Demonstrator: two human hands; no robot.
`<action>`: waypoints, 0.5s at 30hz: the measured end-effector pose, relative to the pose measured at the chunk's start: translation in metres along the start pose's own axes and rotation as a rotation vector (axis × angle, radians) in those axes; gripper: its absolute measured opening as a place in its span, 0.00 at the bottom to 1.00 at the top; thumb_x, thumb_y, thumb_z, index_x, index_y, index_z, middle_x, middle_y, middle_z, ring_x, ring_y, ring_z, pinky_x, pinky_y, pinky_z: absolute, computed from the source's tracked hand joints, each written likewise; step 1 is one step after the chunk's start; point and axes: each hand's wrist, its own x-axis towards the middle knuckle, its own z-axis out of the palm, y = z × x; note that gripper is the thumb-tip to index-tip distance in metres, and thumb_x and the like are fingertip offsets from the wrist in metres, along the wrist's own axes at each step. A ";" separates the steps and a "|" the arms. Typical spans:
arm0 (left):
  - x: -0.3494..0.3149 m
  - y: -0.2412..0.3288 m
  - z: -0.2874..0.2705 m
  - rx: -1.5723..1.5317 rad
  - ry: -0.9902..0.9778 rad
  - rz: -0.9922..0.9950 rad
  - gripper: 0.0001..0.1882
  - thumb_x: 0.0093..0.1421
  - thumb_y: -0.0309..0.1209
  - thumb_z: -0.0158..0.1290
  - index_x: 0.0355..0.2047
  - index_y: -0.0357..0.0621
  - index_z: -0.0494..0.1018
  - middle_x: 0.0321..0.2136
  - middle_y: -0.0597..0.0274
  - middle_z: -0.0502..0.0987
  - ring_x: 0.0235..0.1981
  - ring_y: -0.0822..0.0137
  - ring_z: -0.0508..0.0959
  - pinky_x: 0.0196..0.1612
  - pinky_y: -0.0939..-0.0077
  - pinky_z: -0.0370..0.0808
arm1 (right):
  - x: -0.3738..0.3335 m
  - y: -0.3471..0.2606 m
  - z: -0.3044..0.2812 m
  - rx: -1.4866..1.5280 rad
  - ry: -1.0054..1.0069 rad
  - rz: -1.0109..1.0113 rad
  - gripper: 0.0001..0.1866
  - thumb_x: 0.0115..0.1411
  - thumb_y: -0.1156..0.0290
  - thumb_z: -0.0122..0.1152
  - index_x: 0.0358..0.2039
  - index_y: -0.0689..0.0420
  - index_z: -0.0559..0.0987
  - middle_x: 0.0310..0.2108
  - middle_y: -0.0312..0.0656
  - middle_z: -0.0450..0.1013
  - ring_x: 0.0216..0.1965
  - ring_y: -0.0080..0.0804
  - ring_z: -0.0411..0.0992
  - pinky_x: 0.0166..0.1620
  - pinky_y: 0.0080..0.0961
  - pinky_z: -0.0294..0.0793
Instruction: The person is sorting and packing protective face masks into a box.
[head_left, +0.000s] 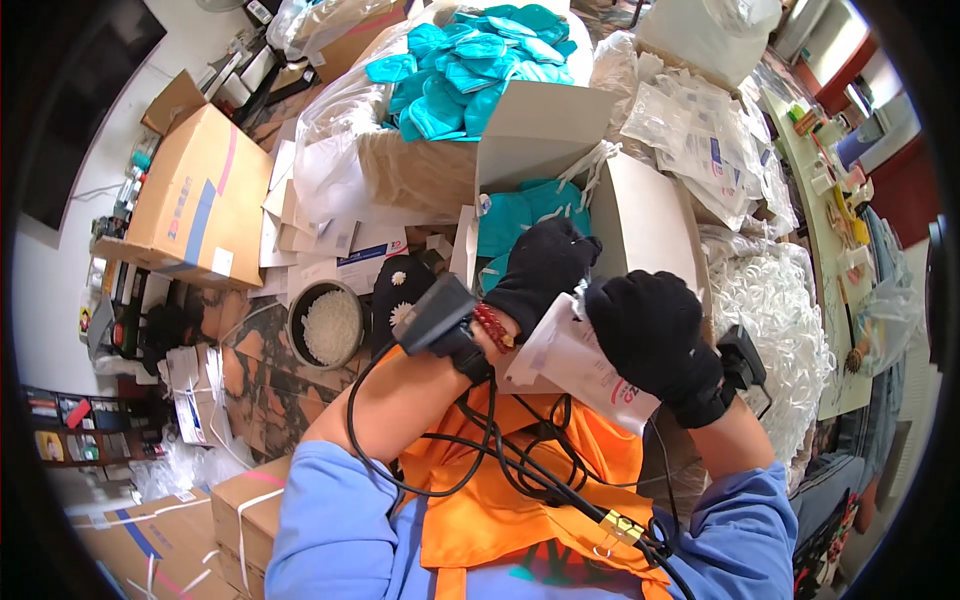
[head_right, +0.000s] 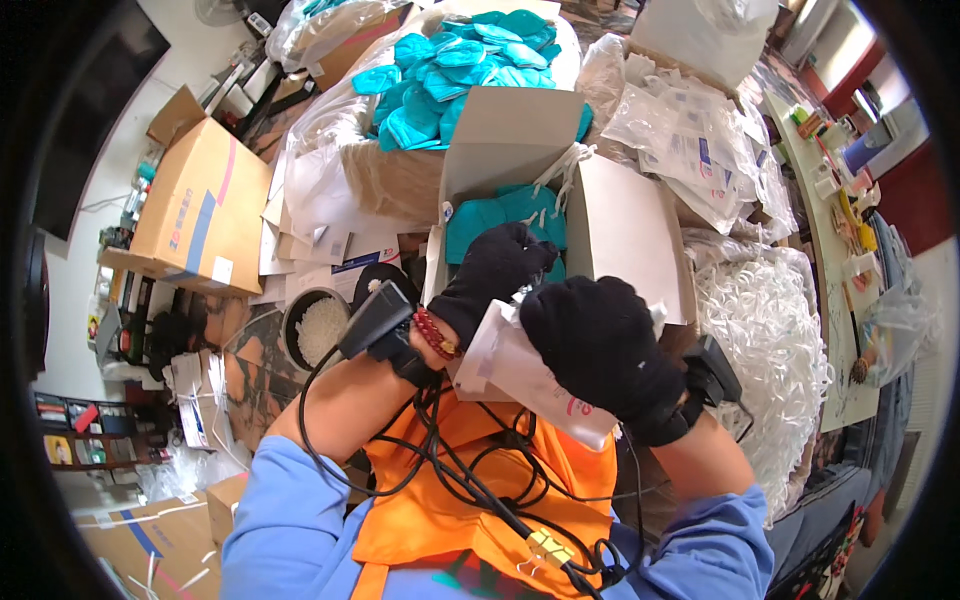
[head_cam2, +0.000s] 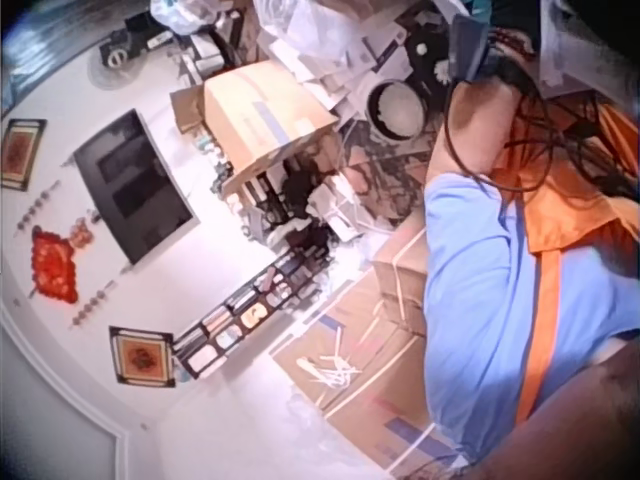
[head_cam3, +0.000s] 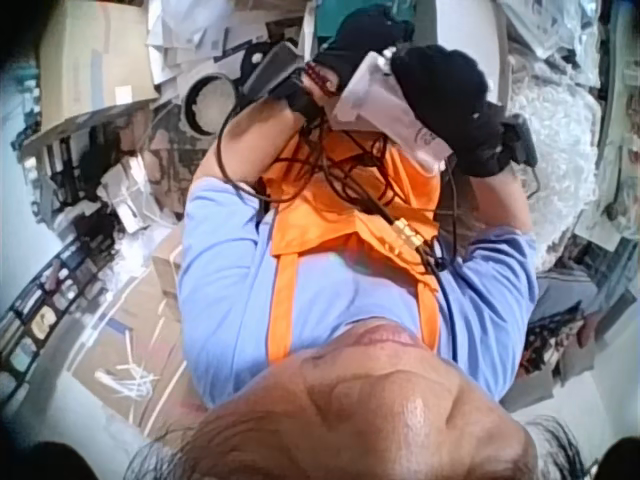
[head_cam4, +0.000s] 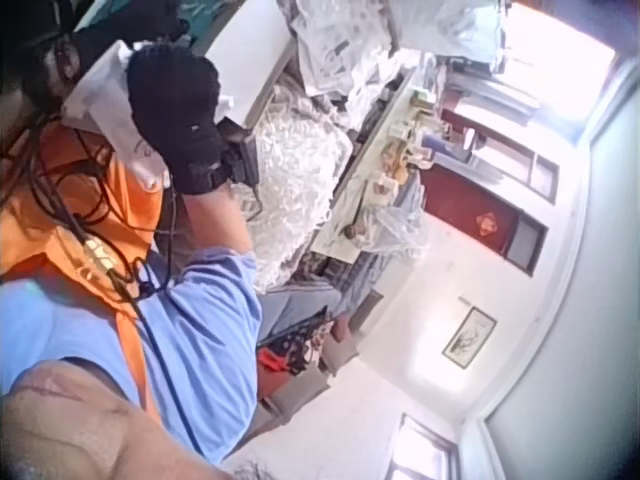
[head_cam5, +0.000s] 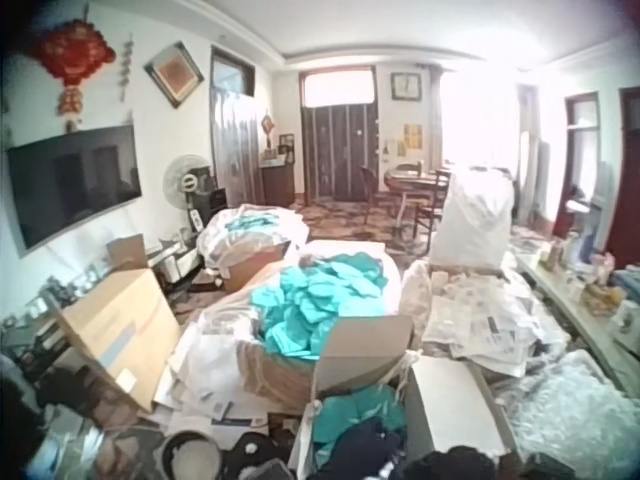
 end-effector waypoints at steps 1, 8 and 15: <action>0.000 0.003 0.002 0.045 0.081 -0.005 0.12 0.52 0.39 0.58 0.29 0.44 0.76 0.23 0.50 0.77 0.28 0.49 0.78 0.32 0.57 0.74 | -0.002 0.001 -0.002 -0.004 -0.026 0.021 0.10 0.44 0.68 0.59 0.30 0.53 0.78 0.23 0.38 0.67 0.24 0.34 0.67 0.27 0.32 0.64; 0.019 -0.019 0.023 0.212 0.118 -0.027 0.16 0.51 0.42 0.55 0.26 0.39 0.76 0.25 0.44 0.77 0.30 0.42 0.77 0.35 0.53 0.74 | -0.006 -0.015 -0.011 0.024 -0.036 -0.058 0.14 0.46 0.70 0.59 0.36 0.57 0.78 0.18 0.35 0.63 0.20 0.31 0.65 0.24 0.31 0.61; 0.034 -0.047 0.006 0.610 0.243 0.132 0.14 0.51 0.42 0.53 0.24 0.43 0.76 0.26 0.44 0.77 0.28 0.46 0.78 0.32 0.56 0.75 | -0.028 0.001 -0.004 -0.059 0.009 -0.003 0.19 0.50 0.70 0.56 0.44 0.58 0.75 0.17 0.34 0.64 0.21 0.33 0.66 0.24 0.31 0.62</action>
